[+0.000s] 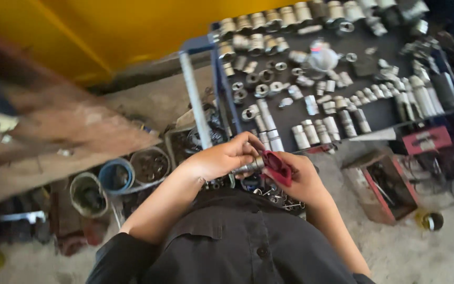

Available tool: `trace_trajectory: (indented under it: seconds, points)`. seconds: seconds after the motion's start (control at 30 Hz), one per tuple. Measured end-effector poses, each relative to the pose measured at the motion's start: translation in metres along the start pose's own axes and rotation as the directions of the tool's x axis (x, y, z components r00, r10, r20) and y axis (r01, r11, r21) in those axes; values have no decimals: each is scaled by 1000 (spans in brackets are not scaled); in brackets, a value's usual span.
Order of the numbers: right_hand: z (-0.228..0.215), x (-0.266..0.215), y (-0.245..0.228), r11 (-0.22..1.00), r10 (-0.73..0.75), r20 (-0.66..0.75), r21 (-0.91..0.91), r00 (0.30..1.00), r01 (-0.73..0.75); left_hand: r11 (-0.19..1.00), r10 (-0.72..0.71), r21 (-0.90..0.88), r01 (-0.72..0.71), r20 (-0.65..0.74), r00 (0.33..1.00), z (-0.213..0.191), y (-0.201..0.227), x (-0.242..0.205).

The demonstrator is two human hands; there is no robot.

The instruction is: Cleaning and organizing socket wrenches on a tool tray using a cloth.

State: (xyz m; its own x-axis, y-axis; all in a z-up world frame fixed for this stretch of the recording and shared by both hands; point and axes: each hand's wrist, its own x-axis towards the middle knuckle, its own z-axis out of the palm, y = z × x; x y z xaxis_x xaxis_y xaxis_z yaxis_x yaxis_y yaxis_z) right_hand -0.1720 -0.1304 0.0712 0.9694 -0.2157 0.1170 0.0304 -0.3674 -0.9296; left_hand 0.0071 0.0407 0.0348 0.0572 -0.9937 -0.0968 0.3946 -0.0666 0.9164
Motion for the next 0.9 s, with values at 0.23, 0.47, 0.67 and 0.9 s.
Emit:
trace_trajectory:
  seconds: [0.23, 0.47, 0.67, 0.9]
  points:
    - [47, 4, 4, 863, 300, 354, 295, 886, -410, 823, 237, 563, -71, -226, 945, 23, 23, -83]
    - [86, 6, -6, 122, 150, 657, 729, 739, -673, 436, 317, 899, 35, -190, 929, 40, 49, -127]
    - [130, -13, 20, 733, 381, 268, 497, 885, -465, 456, 355, 890, 19, -201, 913, 46, 43, -152]
    - [173, -14, -31, 913, 225, -52, 360, 973, -192, 686, 408, 726, -45, -334, 849, 38, 20, -166]
